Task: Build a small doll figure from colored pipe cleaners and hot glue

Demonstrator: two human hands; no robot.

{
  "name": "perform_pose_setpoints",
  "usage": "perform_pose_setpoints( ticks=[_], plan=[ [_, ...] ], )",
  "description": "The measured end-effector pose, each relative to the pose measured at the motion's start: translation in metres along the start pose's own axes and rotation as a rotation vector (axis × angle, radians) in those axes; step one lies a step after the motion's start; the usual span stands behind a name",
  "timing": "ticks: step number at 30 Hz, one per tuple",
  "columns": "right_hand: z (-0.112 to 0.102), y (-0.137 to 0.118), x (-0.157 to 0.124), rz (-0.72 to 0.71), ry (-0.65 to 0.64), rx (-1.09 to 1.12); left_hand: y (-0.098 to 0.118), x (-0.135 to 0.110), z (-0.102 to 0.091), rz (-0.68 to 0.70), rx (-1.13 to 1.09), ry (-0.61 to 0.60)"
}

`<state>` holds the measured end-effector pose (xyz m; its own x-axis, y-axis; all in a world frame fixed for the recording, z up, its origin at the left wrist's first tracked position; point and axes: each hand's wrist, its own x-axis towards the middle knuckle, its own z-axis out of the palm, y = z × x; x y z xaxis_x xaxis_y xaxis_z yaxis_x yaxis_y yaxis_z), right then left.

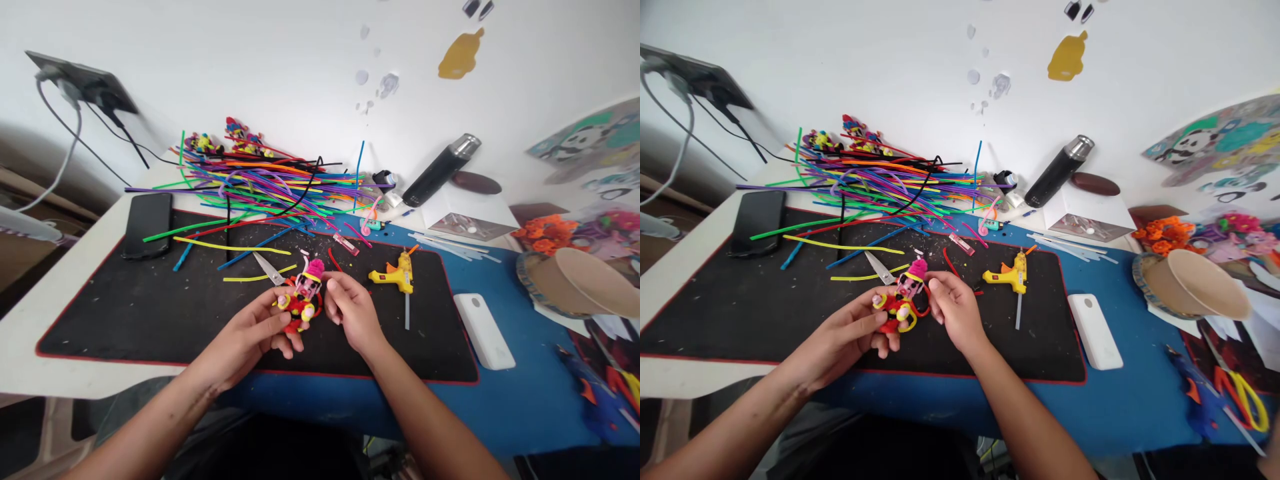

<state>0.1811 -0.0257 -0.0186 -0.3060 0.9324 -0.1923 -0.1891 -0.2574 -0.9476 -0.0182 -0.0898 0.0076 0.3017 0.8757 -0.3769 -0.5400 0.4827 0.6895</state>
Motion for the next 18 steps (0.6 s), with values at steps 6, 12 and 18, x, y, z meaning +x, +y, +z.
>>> perform_pose_setpoints(
  ticks=[6, 12, 18],
  plan=[
    [0.004, 0.001, -0.009, -0.016, -0.011, -0.120, -0.001, 0.008, 0.001, 0.030, -0.038, 0.086],
    [0.010, 0.005, -0.011, -0.022, -0.054, -0.114, -0.002, 0.013, 0.004, 0.052, 0.005, 0.115],
    [0.009, 0.006, -0.014, -0.007, -0.065, -0.106, -0.003, 0.017, 0.004, 0.163, 0.080, 0.183]
  ],
)
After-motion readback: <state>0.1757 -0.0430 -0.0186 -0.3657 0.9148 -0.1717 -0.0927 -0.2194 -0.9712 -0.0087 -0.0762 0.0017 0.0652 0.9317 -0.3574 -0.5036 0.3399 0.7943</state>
